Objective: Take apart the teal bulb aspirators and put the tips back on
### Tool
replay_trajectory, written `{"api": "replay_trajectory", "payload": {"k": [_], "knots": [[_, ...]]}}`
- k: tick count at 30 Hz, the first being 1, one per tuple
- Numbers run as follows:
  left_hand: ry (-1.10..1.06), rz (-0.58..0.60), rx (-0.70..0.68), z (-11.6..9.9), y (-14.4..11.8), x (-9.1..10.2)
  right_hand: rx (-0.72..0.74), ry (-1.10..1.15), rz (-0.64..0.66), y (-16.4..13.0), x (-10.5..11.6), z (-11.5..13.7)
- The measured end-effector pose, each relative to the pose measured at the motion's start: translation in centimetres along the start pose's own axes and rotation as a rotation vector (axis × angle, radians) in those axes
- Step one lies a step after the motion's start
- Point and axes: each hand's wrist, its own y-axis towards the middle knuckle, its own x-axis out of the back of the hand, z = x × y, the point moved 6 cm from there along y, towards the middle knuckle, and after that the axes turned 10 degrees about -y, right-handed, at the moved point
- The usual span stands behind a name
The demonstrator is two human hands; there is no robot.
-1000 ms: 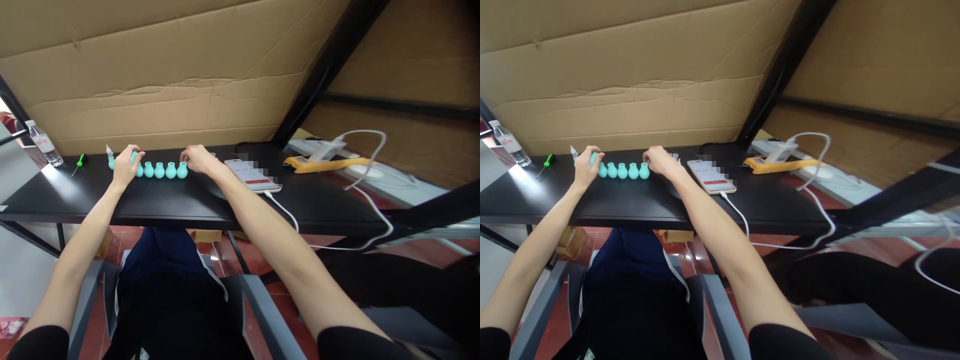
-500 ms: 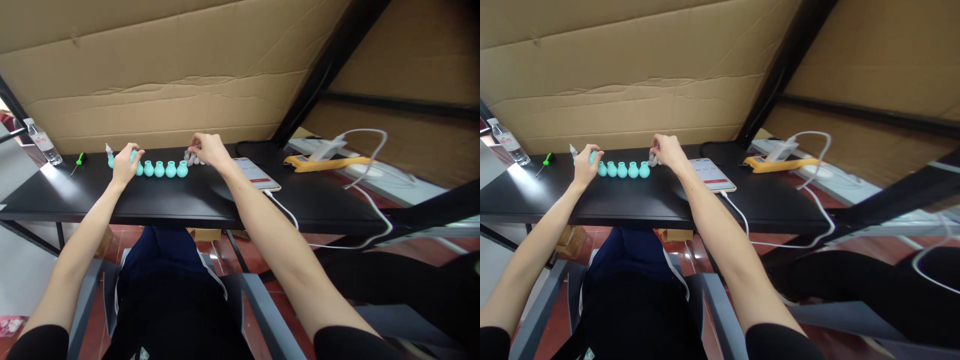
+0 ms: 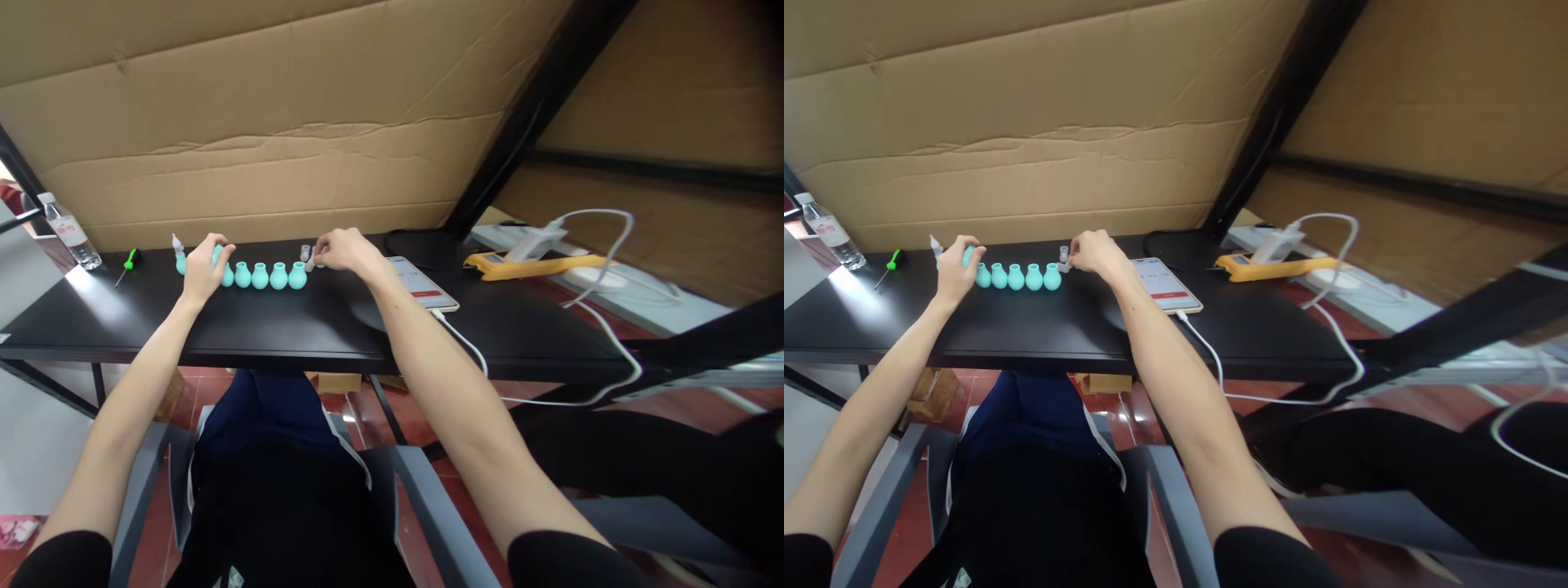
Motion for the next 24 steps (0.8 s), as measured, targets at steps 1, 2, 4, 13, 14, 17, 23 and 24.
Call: {"api": "replay_trajectory", "payload": {"k": [1,2,4,13,14,17,23,24], "knots": [[0.000,0.001,-0.001,0.0,0.0,0.0,0.013,-0.005,-0.003,0.0,0.0,0.1],[0.002,0.003,0.001,0.1,0.0,0.0,0.029,-0.014,-0.002,0.0,-0.1,0.2],[0.008,0.007,0.008,0.1,0.0,0.0,0.048,-0.036,0.012,0.1,-0.4,0.3],[-0.005,0.012,0.014,-0.1,0.1,-0.1,0.220,0.178,-0.152,1.1,-0.4,0.5],[-0.003,0.011,0.015,-0.1,0.1,-0.1,0.243,0.186,-0.160,1.2,-0.5,0.6],[-0.002,0.006,0.013,0.0,0.2,-0.2,0.282,0.121,-0.171,1.5,-1.0,1.1],[0.002,0.021,0.009,-0.1,0.2,-0.2,0.354,-0.062,-0.141,2.2,-1.8,1.6],[0.005,0.023,0.012,-0.1,0.2,-0.2,0.358,-0.069,-0.137,2.2,-1.9,1.5]]}}
